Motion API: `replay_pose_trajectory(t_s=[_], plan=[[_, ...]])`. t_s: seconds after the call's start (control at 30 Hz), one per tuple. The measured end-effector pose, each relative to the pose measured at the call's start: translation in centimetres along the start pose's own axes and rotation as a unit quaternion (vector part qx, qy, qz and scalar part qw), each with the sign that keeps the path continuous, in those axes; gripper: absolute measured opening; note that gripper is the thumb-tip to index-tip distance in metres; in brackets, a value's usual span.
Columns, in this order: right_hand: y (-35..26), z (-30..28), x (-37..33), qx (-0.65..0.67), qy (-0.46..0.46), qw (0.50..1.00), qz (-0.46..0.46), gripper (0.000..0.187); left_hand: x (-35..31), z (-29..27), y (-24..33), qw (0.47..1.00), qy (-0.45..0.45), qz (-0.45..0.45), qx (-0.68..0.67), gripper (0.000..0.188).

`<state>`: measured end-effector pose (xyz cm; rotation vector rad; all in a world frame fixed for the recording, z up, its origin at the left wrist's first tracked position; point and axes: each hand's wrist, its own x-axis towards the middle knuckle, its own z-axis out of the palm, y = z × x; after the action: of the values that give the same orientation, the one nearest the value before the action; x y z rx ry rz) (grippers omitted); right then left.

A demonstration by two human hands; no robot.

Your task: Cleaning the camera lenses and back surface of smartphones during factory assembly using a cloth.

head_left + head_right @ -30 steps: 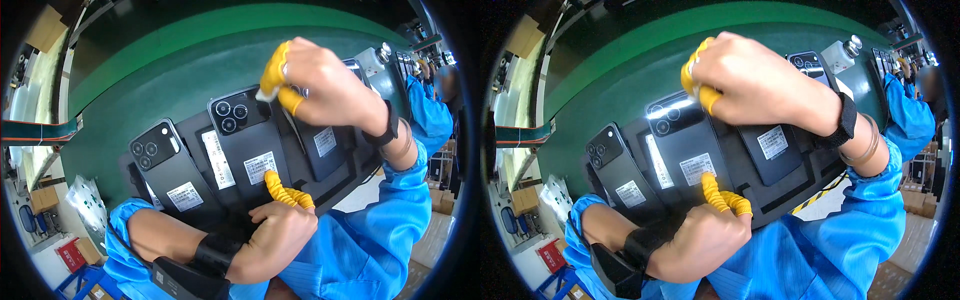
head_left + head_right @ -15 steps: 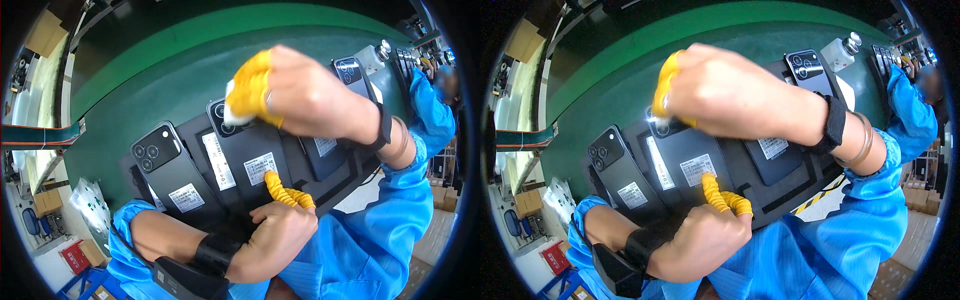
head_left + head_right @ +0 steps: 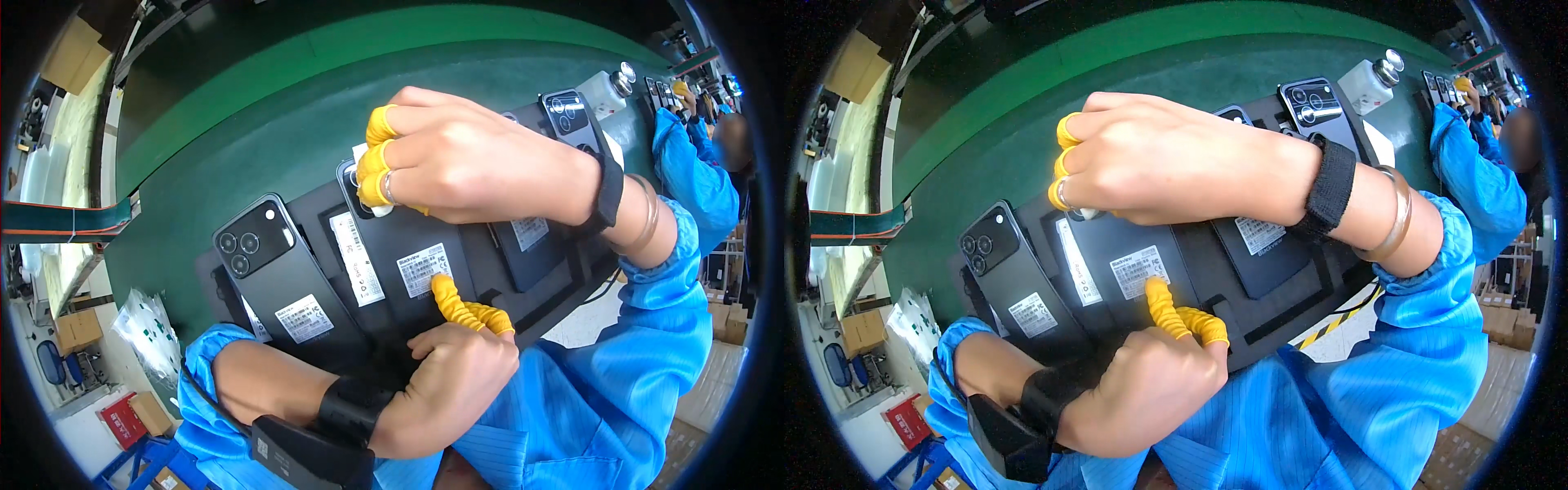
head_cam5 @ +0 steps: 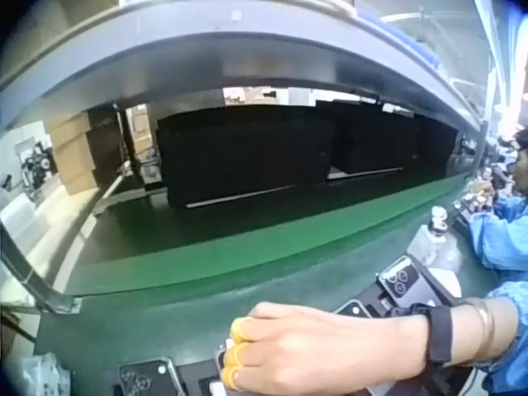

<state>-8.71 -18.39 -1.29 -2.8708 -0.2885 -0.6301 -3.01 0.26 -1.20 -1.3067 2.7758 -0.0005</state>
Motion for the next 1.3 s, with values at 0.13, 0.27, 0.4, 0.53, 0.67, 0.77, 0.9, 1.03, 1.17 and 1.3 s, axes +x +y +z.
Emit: replay_pose_trajectory(t_s=[0.13,0.27,0.4,0.53,0.67,0.77,0.9,1.03,1.17,1.3], plan=[[0.8,-0.5,0.3,-0.035,-0.01,0.999,0.023,0.009,-0.3,-0.4,-0.5,1.0,-0.011,0.018,0.0,0.023],[1.4,-1.4,-0.5,-0.056,-0.025,0.994,0.093,0.014,-0.3,0.1,-0.5,1.0,0.0,0.021,-0.004,0.025],[0.5,-0.5,-0.3,-0.004,0.075,0.995,0.061,0.014,-0.2,-0.4,-0.6,0.999,-0.024,0.023,-0.011,0.026],[-0.5,-0.6,-0.8,0.009,0.002,0.998,0.066,0.01,-0.1,0.0,-0.1,0.999,0.033,-0.011,-0.007,0.015],[1.2,-1.6,-2.1,-0.094,0.02,0.987,0.125,0.009,-0.1,0.1,-0.4,1.0,0.022,0.001,-0.013,0.015],[0.8,-0.8,-1.6,-0.04,0.078,0.993,0.074,0.011,-0.2,-0.3,-0.5,0.999,-0.03,0.021,-0.013,0.025],[-0.4,-0.4,-1.0,0.033,-0.011,0.999,0.041,0.019,-0.2,-0.4,-0.6,0.999,-0.02,0.029,0.008,0.025],[0.4,-0.4,-0.6,0.009,-0.005,0.999,0.036,0.012,0.1,0.0,-0.1,1.0,0.012,0.0,-0.003,0.019],[0.9,0.2,-0.7,-0.047,0.01,0.998,-0.041,0.013,0.1,0.0,0.0,1.0,0.006,-0.003,-0.003,0.019],[0.9,-0.3,-0.4,-0.085,-0.026,0.994,-0.059,0.012,0.0,0.1,0.1,1.0,0.022,-0.007,-0.005,0.019]])
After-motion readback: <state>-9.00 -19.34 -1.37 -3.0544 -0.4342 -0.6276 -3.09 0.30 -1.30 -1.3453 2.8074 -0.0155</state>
